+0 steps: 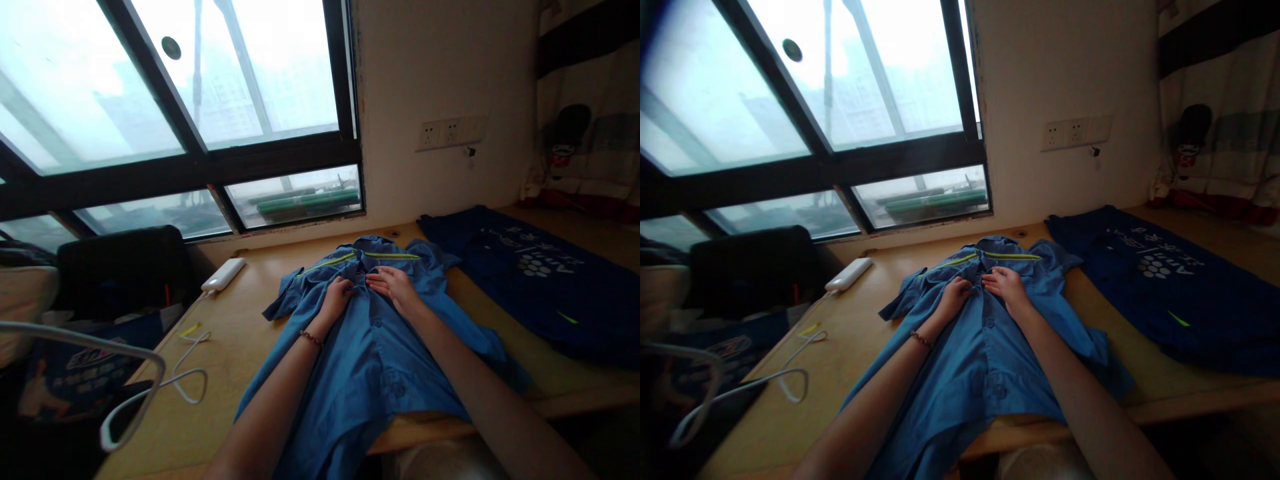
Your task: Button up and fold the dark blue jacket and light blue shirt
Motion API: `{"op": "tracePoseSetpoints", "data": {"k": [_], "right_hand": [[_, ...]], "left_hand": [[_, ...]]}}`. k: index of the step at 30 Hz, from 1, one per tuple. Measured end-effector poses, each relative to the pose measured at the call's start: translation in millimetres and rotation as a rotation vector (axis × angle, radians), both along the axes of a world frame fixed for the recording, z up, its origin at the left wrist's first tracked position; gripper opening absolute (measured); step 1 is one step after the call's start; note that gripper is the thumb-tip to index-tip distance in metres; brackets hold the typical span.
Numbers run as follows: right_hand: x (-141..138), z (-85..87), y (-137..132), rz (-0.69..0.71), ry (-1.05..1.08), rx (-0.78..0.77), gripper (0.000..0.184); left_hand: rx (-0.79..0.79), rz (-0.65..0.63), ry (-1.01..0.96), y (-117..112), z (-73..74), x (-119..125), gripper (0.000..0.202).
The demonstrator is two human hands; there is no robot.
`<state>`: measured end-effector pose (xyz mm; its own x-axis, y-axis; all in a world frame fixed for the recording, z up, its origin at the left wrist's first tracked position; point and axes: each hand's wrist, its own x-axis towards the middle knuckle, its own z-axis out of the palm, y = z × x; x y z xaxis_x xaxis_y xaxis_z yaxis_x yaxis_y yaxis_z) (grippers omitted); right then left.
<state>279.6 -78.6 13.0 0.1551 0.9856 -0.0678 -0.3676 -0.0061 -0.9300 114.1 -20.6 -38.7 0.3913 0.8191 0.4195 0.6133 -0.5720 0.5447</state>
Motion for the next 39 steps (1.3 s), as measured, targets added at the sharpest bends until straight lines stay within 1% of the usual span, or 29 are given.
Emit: {"op": "tracePoseSetpoints", "data": {"k": [2,4,6,9,12,14,15,17,19,20,21,22,24,25,26,27,29,31,32,34,36,39], "right_hand": [[-2.9,6.0,-4.3,0.003,-0.167,0.069,0.009],[-6.4,2.7,-6.7,-0.004,-0.393,0.131,0.012],[-7.9,-8.6,-6.9,-0.028,-0.597,0.176,0.015],[-4.5,-32.2,-3.5,-0.094,-0.815,0.243,0.021],[1.7,-50.4,1.8,-0.089,-0.913,0.28,0.026],[4.4,-56.1,4.7,-0.069,-0.932,0.29,0.028],[5.2,-57.3,5.8,-0.063,-0.933,0.291,0.029],[5.7,-57.5,6.9,-0.052,-0.933,0.285,0.029],[5.4,-56.6,7.0,-0.044,-0.936,0.28,0.029],[5.1,-56.0,6.6,-0.042,-0.94,0.283,0.03],[4.9,-55.3,6.0,-0.044,-0.946,0.286,0.03],[4.7,-54.4,5.1,-0.048,-0.957,0.29,0.03],[4.3,-51.9,2.3,-0.071,-0.977,0.301,0.03],[4.0,-50.0,0.4,-0.092,-0.983,0.309,0.03],[3.5,-47.6,-1.8,-0.117,-0.986,0.32,0.029],[2.8,-44.9,-4.4,-0.143,-0.982,0.334,0.028],[0.5,-38.8,-10.1,-0.191,-0.95,0.357,0.025],[-2.9,-33.4,-15.9,-0.201,-0.9,0.353,0.023],[-4.9,-31.6,-18.4,-0.188,-0.872,0.332,0.022],[-9.2,-30.2,-22.2,-0.126,-0.845,0.261,0.021],[-13.2,-31.4,-23.9,-0.076,-0.895,0.197,0.018],[-17.2,-35.6,-23.5,-0.099,-1.025,0.155,0.014]], "left_hand": [[0.031,0.029,0.088,7.8,1.8,2.0,0.011],[0.051,0.087,0.178,17.0,5.3,4.9,0.013],[0.065,0.153,0.266,26.8,10.0,7.3,0.012],[0.096,0.23,0.373,39.6,16.8,9.6,0.012],[0.133,0.317,0.437,46.3,20.9,12.4,0.021],[0.146,0.347,0.457,46.1,21.7,15.8,0.026],[0.148,0.332,0.461,44.5,21.8,17.9,0.025],[0.141,0.254,0.444,38.6,21.6,22.4,0.022],[0.111,0.187,0.347,30.3,21.4,26.3,0.021],[0.07,0.177,0.265,25.7,21.3,27.6,0.018],[-0.006,0.16,0.179,21.0,21.2,28.4,0.016],[-0.118,0.12,0.106,16.3,20.8,28.6,0.016],[-0.375,-0.034,0.021,7.6,19.1,27.4,0.023],[-0.474,-0.112,0.001,3.8,17.7,26.2,0.024],[-0.528,-0.163,-0.016,0.4,16.1,25.1,0.024],[-0.533,-0.174,-0.041,-2.5,14.6,24.0,0.024],[-0.484,-0.112,-0.079,-6.6,12.4,22.5,0.022],[-0.472,-0.07,-0.087,-8.9,12.3,21.8,0.022],[-0.5,-0.073,-0.096,-9.5,12.9,21.2,0.024],[-0.616,-0.087,-0.155,-10.1,14.4,19.4,0.029],[-0.746,-0.078,-0.274,-10.1,14.7,16.4,0.031],[-0.895,-0.051,-0.484,-10.0,12.8,12.4,0.034]]}}
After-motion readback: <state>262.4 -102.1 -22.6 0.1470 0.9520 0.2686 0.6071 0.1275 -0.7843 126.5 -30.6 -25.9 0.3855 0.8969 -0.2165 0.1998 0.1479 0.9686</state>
